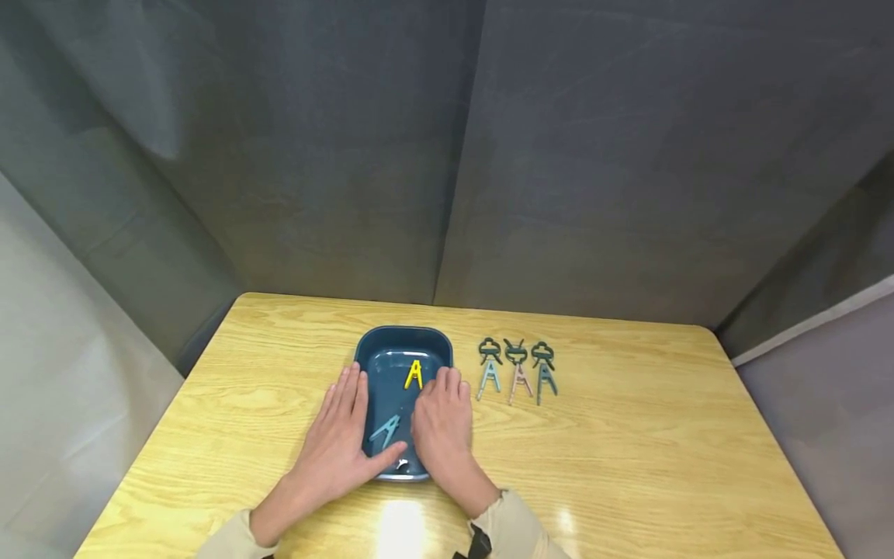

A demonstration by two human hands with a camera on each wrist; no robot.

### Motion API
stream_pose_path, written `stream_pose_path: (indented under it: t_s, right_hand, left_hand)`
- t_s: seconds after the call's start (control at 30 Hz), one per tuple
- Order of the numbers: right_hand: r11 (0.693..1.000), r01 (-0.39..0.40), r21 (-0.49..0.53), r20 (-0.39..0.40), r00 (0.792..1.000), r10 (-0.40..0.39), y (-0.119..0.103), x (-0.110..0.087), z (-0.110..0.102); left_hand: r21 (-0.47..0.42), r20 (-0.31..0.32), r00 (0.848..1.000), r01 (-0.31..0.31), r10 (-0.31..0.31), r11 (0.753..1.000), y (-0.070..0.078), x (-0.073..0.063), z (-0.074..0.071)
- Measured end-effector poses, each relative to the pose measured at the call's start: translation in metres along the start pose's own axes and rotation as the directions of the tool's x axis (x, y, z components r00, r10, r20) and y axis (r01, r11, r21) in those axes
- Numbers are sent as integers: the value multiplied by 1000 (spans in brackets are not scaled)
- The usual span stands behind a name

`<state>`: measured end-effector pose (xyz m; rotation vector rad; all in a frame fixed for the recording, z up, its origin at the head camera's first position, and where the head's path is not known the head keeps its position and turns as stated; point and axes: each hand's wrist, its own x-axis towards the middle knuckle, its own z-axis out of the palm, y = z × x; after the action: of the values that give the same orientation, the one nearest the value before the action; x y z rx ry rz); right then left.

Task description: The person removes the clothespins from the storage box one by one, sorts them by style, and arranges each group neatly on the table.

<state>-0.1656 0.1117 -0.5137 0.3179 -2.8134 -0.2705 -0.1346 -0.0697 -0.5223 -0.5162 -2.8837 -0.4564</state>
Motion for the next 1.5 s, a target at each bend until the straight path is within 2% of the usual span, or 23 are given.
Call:
stream_pose_path:
  t_s: [0.07, 0.2, 0.37, 0.57, 0.73, 0.8, 0.87, 0.97, 1.1, 1.23, 1.33, 1.5]
  right_hand:
    - [1000, -8, -25, 19, 1000, 9, 0, -1, 0]
    - [998, 49, -36, 59, 997, -47, 0, -1, 0]
    - [992, 124, 21, 76, 989, -126, -1, 2, 1]
    - [987, 145, 74, 97, 984, -152, 2, 0, -3]
    - [980, 181, 88, 214, 957, -196, 6, 0, -11]
    - [973, 198, 116, 251, 942, -222, 7, 2, -13]
    - [966, 198, 167, 258, 937, -237, 9, 4, -14]
    - [952, 173, 252, 201, 953, -226, 11, 7, -12]
    - [936, 154, 317, 48, 983, -177, 13, 10, -9]
    - [926, 170, 337, -28, 985, -170, 13, 10, -7]
    - [898, 228, 376, -24, 971, -237, 11, 9, -5]
    - [817, 395, 420, -36, 907, -420, 9, 9, -3]
  left_hand:
    - [-2, -1, 1000, -5, 5, 1000, 0, 0, 0]
    - [4, -10, 1000, -11, 11, 1000, 0, 1, 1]
    - [4, -10, 1000, -9, 9, 1000, -1, 1, 0]
    - [-4, -20, 1000, -12, 12, 1000, 0, 0, 2]
    - [-9, -19, 1000, -3, 3, 1000, 2, 0, 2]
    - [-5, -21, 1000, 0, -1, 1000, 2, 0, 1]
    - [-1, -19, 1000, 0, 0, 1000, 1, 1, 1]
    - [3, -11, 1000, -1, 2, 1000, 0, 1, 0]
    - [3, 3, 1000, 6, -6, 1000, 0, 0, 1]
    - [3, 8, 1000, 8, -8, 1000, 0, 0, 1]
    - [9, 6, 1000, -5, 5, 1000, 0, 0, 0]
    - [17, 2, 1000, -19, 19, 1000, -1, 0, 0]
